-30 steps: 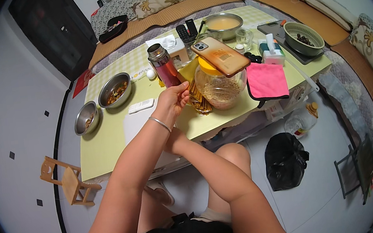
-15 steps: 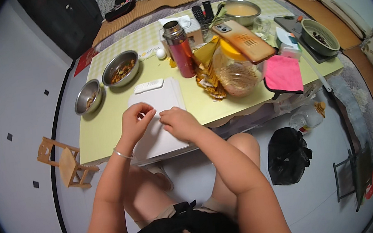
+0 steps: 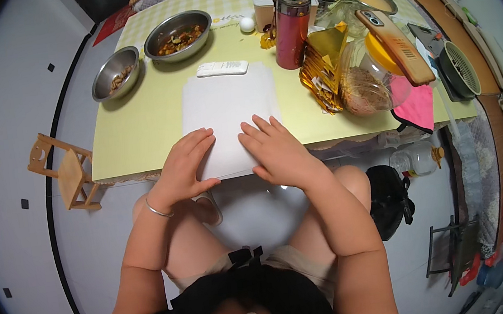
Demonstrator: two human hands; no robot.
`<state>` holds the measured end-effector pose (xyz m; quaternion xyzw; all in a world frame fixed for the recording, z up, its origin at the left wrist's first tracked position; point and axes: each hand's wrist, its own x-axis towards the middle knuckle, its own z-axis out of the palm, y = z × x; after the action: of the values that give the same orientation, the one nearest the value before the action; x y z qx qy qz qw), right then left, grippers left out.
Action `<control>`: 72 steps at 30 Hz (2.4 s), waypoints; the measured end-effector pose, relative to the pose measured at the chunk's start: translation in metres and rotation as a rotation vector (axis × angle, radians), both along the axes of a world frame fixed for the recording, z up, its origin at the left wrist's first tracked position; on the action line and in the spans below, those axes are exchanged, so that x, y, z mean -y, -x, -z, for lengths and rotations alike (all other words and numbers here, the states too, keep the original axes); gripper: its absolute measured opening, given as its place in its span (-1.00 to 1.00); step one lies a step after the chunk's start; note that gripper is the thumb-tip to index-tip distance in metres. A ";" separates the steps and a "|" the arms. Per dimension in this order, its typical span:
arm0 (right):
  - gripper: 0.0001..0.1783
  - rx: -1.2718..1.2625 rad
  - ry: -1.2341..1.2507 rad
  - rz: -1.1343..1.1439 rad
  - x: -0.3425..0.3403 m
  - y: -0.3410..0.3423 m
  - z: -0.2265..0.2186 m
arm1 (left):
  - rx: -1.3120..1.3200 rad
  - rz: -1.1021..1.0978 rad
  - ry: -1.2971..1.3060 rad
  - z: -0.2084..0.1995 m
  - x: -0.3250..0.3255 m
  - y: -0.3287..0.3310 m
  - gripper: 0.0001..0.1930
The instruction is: The person folds multiple sheets of gold-colored paper into triangular shapes using a white rectangular guide on a table. Each sheet is folded in half, then the corners are folded inward to form a triangle, and the finished pieces are stacked on the table.
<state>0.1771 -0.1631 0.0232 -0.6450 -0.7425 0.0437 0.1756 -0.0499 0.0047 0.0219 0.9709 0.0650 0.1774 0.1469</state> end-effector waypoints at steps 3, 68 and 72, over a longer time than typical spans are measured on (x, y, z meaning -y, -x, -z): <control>-0.25 -0.033 0.002 -0.021 0.001 -0.008 0.002 | -0.002 -0.008 0.050 0.001 -0.002 0.003 -0.14; -0.62 -0.473 -0.320 0.484 -0.042 -0.034 0.046 | 0.389 -0.620 0.399 0.034 -0.020 -0.013 -0.76; -0.61 -0.462 -0.380 0.612 -0.048 -0.023 0.045 | 0.374 -0.651 0.287 0.033 -0.024 -0.021 -0.71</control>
<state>0.2002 -0.1146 -0.0217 -0.7650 -0.4529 -0.0047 0.4579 -0.0291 0.0287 -0.0111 0.8201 0.3657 0.3773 0.2267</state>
